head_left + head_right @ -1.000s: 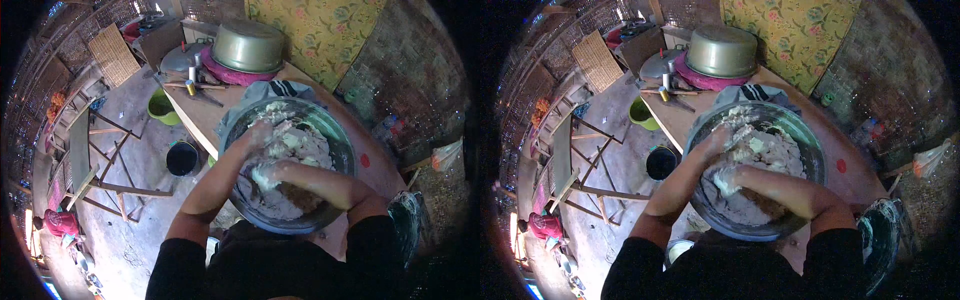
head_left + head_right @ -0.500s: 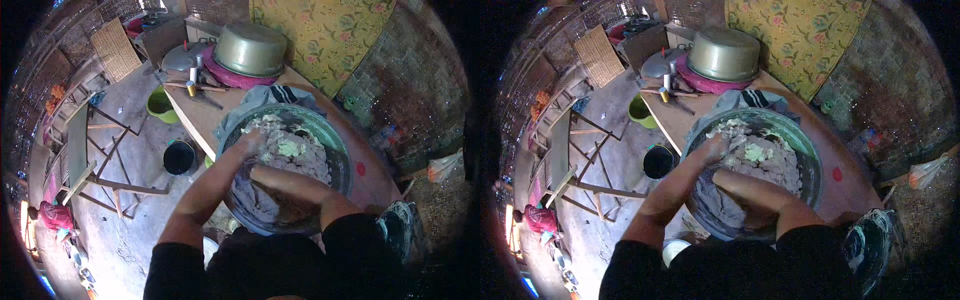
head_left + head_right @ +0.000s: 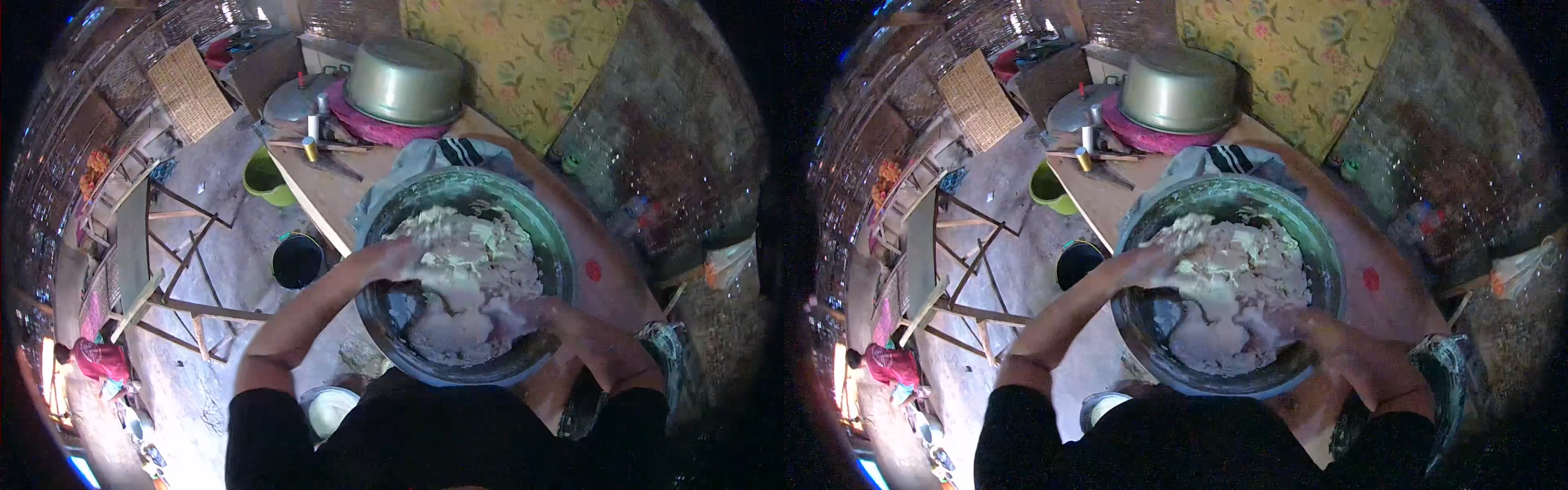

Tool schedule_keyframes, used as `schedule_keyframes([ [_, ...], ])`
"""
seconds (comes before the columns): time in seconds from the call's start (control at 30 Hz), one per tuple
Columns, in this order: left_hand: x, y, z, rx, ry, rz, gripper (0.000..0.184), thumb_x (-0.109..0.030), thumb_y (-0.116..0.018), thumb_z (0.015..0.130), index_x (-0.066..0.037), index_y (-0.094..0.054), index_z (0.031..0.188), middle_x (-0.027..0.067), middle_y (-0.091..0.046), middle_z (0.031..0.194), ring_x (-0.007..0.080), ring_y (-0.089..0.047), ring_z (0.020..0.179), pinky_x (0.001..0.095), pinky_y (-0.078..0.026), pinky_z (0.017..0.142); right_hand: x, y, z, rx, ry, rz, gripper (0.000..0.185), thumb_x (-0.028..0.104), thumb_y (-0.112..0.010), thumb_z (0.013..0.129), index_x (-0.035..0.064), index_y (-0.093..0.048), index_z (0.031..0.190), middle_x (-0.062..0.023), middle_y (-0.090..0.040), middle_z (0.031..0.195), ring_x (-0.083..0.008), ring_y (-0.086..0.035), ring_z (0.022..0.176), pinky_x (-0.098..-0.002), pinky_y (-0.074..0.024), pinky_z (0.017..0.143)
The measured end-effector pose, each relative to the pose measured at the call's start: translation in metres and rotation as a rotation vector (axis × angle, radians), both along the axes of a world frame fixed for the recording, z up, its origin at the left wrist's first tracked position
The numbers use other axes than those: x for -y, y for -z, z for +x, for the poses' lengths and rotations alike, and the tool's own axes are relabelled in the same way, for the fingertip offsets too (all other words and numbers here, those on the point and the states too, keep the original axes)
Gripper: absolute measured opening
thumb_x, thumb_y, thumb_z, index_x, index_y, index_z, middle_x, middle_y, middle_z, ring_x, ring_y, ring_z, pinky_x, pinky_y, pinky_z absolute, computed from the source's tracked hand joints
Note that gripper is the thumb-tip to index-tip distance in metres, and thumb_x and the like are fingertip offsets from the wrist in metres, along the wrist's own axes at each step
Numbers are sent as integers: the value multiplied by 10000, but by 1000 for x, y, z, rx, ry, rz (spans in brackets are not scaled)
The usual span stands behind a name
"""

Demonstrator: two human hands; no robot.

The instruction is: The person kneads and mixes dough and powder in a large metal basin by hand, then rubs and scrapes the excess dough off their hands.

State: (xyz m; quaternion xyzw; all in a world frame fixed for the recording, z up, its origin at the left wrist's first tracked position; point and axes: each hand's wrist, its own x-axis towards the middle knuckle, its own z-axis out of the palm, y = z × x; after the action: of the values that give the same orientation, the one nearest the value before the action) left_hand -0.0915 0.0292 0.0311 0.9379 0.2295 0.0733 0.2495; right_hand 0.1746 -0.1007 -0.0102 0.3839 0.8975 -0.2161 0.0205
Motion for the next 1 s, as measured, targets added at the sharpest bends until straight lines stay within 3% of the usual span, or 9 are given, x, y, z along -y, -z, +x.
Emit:
schedule_keyframes([
  [0.07,25,-5,-26,-157,108,71,763,-495,-597,755,-113,-293,1341,192,-323,1336,363,-344,1206,438,-321,982,-14,5,15,-75,23,20,506,419,-696,681,83,-580,1041,-159,-564,1078,-290,-514,985,-356,-420,857],
  [0.1,34,-1,-35,-214,131,-27,802,-602,-571,727,-84,-352,1298,230,-459,1235,378,-472,1110,457,-377,934,-21,-2,23,-264,195,-298,364,291,-660,747,37,-574,993,-124,-587,944,-220,-539,810,-352,-458,804],
  [0.17,42,35,-38,-111,220,21,656,-452,-600,755,-94,-397,1267,221,-509,1164,382,-502,1061,463,-394,912,-38,-3,37,-461,365,-625,225,163,-623,813,-10,-568,945,-90,-610,810,-151,-565,635,-348,-497,751],
  [0.27,26,73,-27,-236,220,102,526,-341,-589,769,-104,-450,1217,189,-550,1108,368,-546,988,447,-435,853,-55,1,52,-593,521,-720,240,172,-623,812,-10,-564,958,-92,-609,824,-153,-561,659,-345,-489,761],
  [0.4,18,66,11,-564,204,-55,374,-297,-588,754,-100,-554,1070,150,-600,1013,334,-600,868,440,-479,746,-66,1,67,-686,637,-660,261,185,-622,812,-9,-559,975,-95,-607,843,-157,-557,691,-341,-478,776],
  [0.5,0,53,50,-560,338,-58,418,-345,-623,709,-107,-568,1048,152,-605,1007,332,-600,871,459,-474,742,-68,-4,77,-747,719,-567,277,194,-621,812,-9,-555,988,-97,-605,858,-160,-553,715,-338,-470,787],
  [0.67,-42,128,105,-350,225,20,540,-371,-661,664,-137,-522,1131,136,-579,1086,323,-581,936,471,-459,782,-55,-13,83,-851,853,-352,303,210,-620,812,-8,-549,1010,-100,-602,881,-164,-547,754,-332,-456,805],
  [0.77,-34,85,115,442,176,337,440,-349,-537,788,-128,-501,1167,148,-568,1103,318,-583,955,457,-489,737,-50,-16,76,-888,902,-226,319,219,-620,811,-8,-545,1023,-102,-601,896,-167,-544,778,-329,-448,816],
  [1.0,-45,110,140,-160,-171,113,464,-334,-500,842,-116,-435,1247,123,-567,1119,278,-558,1005,400,-439,875,-23,-33,47,-779,899,-63,357,241,-618,811,-7,-536,1053,-107,-597,929,-173,-536,834,-322,-429,841],
])
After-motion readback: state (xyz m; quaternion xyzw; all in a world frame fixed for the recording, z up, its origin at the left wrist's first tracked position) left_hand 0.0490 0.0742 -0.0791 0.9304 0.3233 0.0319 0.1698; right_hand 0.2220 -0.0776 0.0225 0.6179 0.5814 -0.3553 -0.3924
